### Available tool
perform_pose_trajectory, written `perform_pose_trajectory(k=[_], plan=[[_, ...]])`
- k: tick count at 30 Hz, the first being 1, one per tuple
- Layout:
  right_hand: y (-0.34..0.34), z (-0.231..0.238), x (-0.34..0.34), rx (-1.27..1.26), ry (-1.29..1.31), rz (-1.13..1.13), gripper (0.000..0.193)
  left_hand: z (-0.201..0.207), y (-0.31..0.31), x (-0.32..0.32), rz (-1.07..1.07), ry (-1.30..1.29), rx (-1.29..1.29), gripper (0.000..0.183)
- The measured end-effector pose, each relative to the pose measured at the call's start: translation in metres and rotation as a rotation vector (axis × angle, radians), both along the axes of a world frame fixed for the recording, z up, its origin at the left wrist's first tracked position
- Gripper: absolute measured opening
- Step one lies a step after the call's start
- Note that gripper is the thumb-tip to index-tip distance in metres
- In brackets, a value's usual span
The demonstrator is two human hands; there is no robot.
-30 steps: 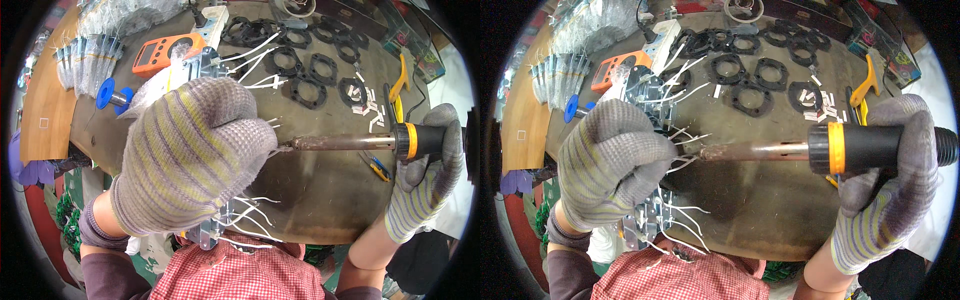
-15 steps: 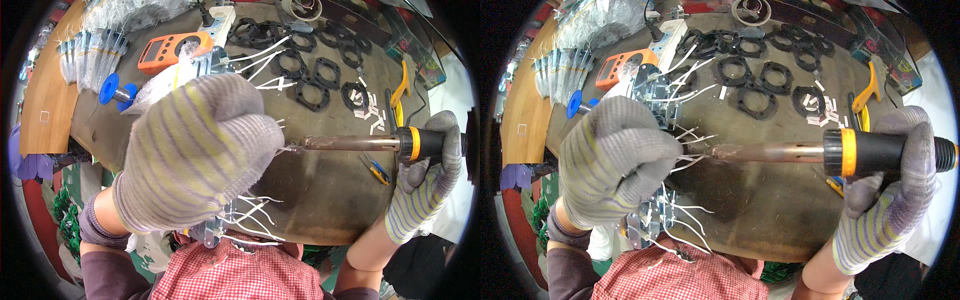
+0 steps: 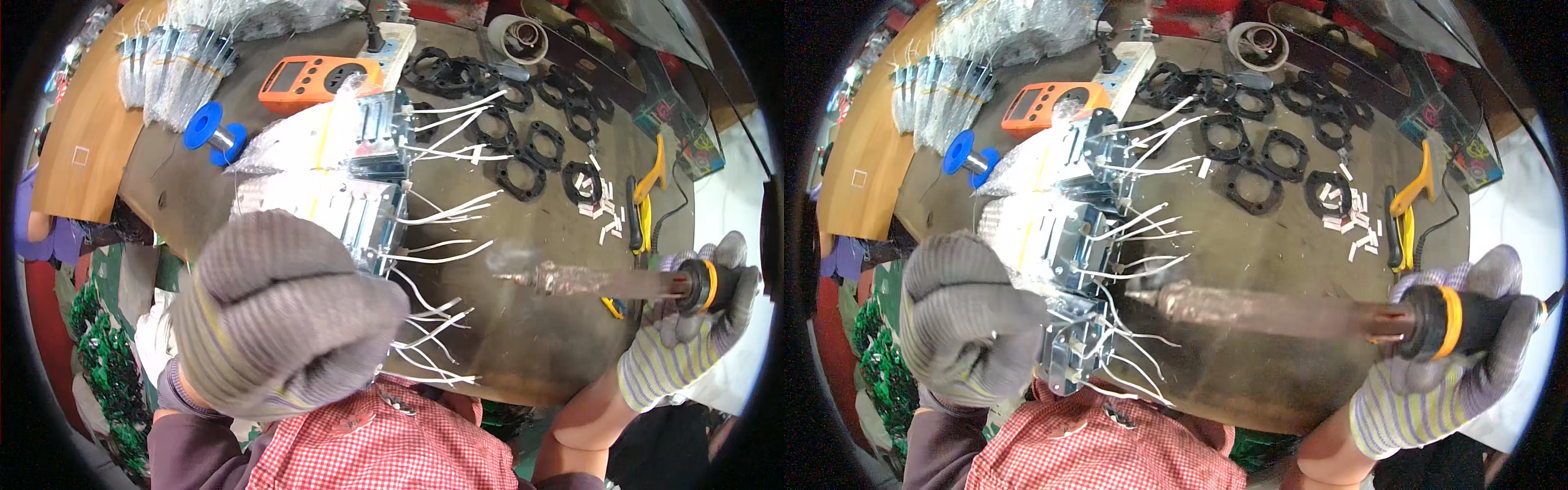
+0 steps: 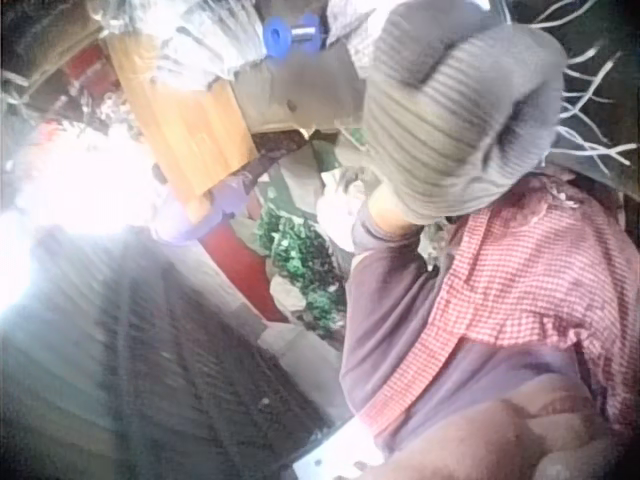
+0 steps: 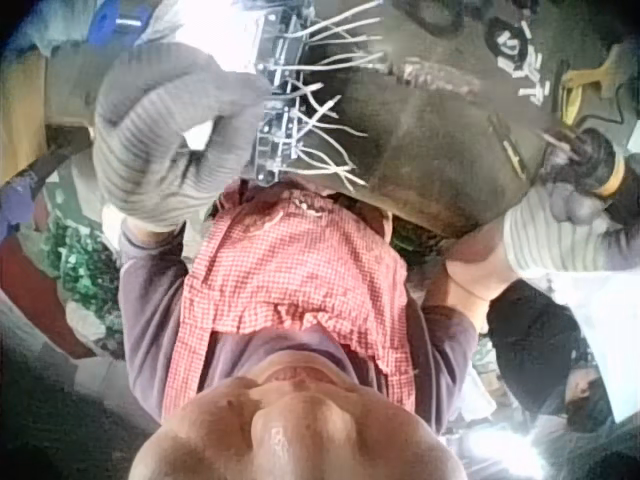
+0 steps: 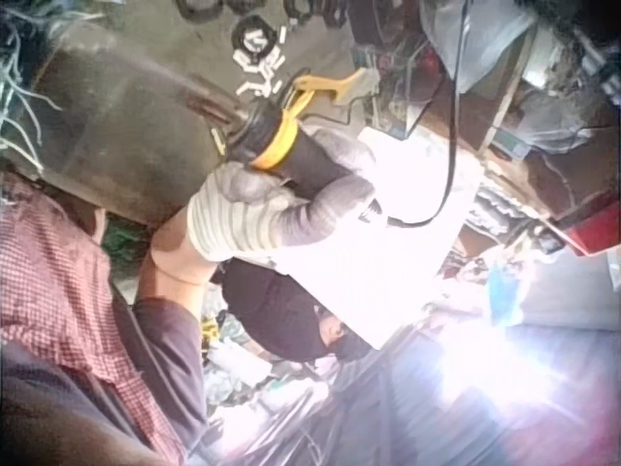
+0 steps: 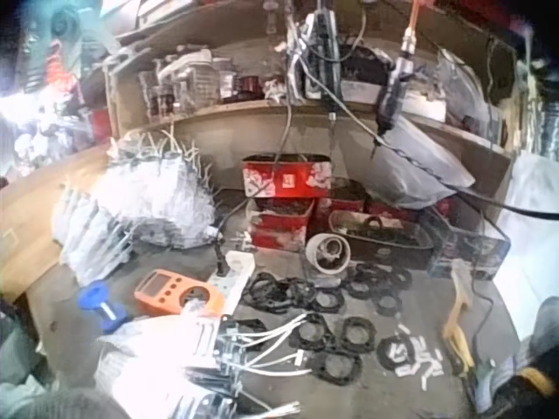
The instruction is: Soldering wires to electronic components and sorting circuit boards and metal parts into containers.
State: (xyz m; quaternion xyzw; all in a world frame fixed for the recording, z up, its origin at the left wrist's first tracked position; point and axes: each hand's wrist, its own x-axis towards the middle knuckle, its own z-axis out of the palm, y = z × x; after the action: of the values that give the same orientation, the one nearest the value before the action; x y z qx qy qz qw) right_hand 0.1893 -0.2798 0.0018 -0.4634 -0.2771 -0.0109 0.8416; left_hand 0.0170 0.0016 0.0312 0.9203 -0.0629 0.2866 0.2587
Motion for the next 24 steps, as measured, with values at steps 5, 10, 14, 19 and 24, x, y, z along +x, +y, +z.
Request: perform_pose_trajectory(k=[5,10,14,19,24], plan=[[0.002,0.006,-0.008,0.059,0.203,0.067,0.037,-0.002,-0.003,-0.005,-0.043,0.029,-0.02,0.023],[0.015,0.006,-0.008,-0.01,0.164,0.142,0.033,-0.005,-0.004,-0.005,-0.034,0.056,0.006,0.024],[0.029,0.01,-0.017,-0.056,0.193,-0.075,0.033,-0.005,-0.002,-0.004,-0.045,0.067,0.026,0.023],[0.024,0.004,-0.012,-0.035,0.184,-0.131,0.036,-0.005,-0.005,-0.004,-0.014,0.088,0.041,0.024],[0.027,0.008,-0.014,-0.097,0.137,-0.018,0.031,-0.006,-0.007,-0.001,-0.014,0.104,0.039,0.024]])
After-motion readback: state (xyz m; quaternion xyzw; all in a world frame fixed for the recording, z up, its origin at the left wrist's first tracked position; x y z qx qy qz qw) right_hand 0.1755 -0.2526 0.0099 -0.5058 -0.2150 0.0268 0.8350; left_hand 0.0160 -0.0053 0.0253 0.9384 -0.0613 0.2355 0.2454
